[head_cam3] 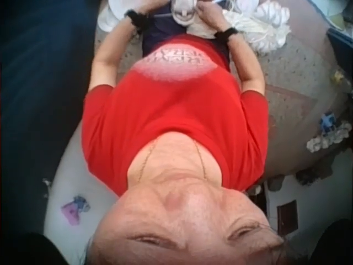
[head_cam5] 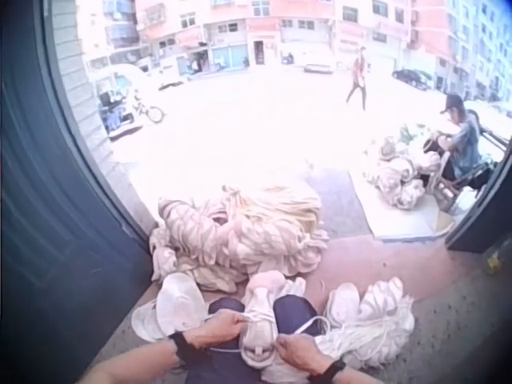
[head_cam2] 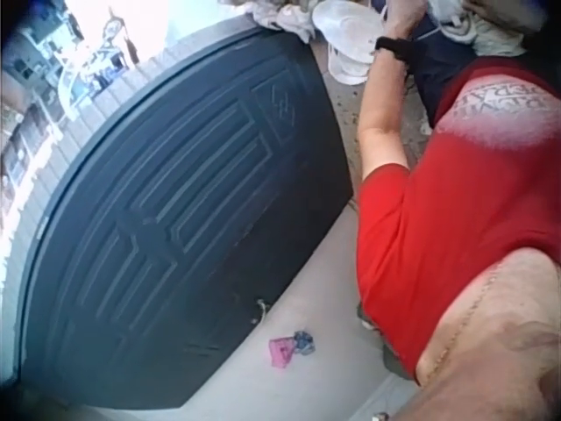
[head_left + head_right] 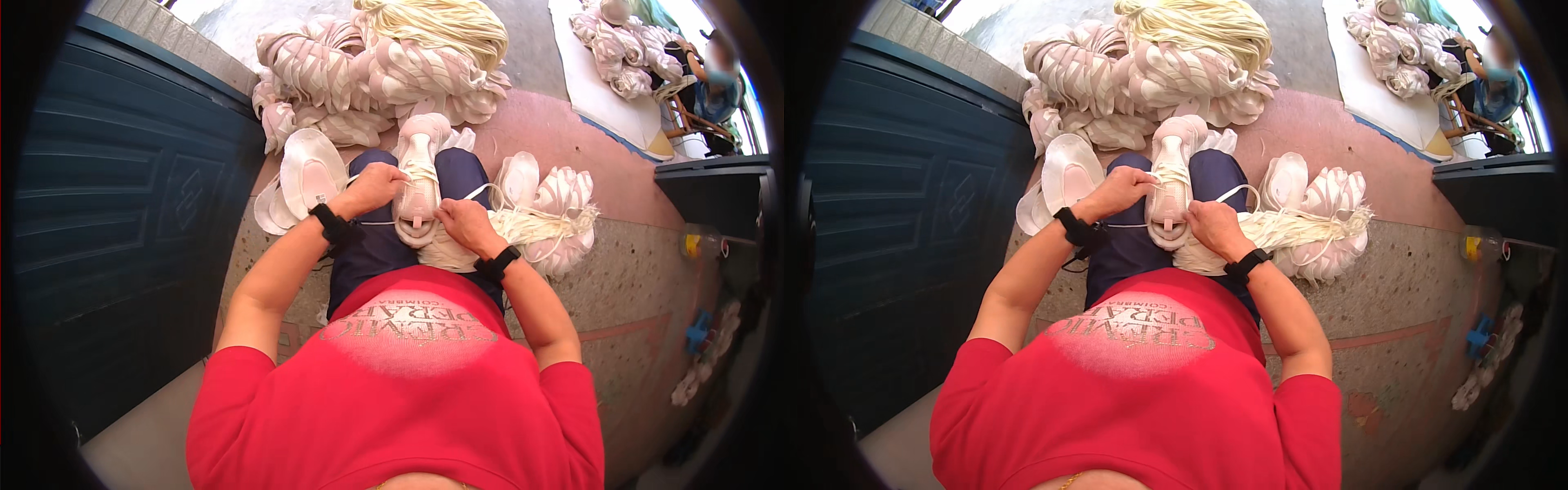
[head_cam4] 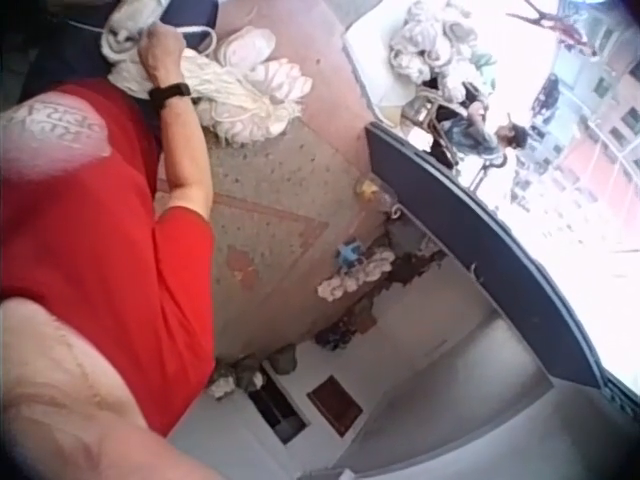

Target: The recorder is lacing and bundling pairs of white shoes together.

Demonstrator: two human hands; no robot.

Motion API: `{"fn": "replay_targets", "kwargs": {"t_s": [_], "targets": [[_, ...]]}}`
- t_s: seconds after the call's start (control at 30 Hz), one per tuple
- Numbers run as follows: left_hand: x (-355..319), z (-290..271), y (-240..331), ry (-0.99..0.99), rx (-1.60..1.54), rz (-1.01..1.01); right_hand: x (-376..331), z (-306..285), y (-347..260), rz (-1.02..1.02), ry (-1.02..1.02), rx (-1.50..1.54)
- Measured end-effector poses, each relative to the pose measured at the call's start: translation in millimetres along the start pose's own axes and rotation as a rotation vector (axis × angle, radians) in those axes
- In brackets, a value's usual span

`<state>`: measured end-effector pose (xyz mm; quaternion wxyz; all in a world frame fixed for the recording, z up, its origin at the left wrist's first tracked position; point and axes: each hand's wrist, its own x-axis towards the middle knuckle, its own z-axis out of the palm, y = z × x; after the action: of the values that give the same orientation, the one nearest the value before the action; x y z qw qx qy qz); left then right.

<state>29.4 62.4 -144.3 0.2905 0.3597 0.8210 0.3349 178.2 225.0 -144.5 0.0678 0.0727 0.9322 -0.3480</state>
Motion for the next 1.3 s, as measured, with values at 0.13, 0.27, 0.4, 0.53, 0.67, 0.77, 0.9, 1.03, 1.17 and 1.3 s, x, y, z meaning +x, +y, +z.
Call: {"fn": "replay_targets", "kwargs": {"t_s": [0.13, 0.27, 0.4, 0.53, 0.67, 0.77, 0.9, 1.03, 1.17, 1.3], "targets": [[1.4, 22.0, 28.7, 0.043, 0.461, 0.043, 0.4, -7.0, 7.0, -0.016, -0.045, -0.091], [-0.6, 29.8, 33.3, 0.055, 0.697, 0.065, 2.3, -18.9, 15.9, 0.114, -0.045, 0.046], [-3.2, 29.9, 38.5, 0.038, 0.722, 0.059, 0.2, -18.0, 24.3, 0.192, 0.0, 0.099], [-5.6, 28.6, 34.6, 0.065, 0.724, 0.048, 4.7, -19.9, 11.8, 0.176, 0.15, 0.114], [-3.4, 27.6, 32.2, 0.045, 0.719, -0.002, 18.7, -16.2, -4.4, 0.149, 0.044, 0.207], [0.3, 25.0, 29.2, 0.058, 0.577, -0.066, 28.2, 2.4, -1.5, 0.097, 0.037, 0.271], [6.4, 18.0, 9.3, -0.033, 0.119, -0.159, 32.6, 13.6, -2.4, 0.101, 0.163, 0.239], [7.4, 20.3, -6.8, -0.118, -0.228, -0.148, 34.3, 14.4, 0.2, 0.096, 0.178, 0.218], [7.9, 28.2, 12.1, -0.052, 0.132, -0.182, 35.9, 14.6, 1.6, 0.09, 0.182, 0.224], [7.0, 44.2, -0.3, 0.025, -0.542, -0.361, 35.3, 15.5, 1.3, 0.104, 0.182, 0.216]]}}
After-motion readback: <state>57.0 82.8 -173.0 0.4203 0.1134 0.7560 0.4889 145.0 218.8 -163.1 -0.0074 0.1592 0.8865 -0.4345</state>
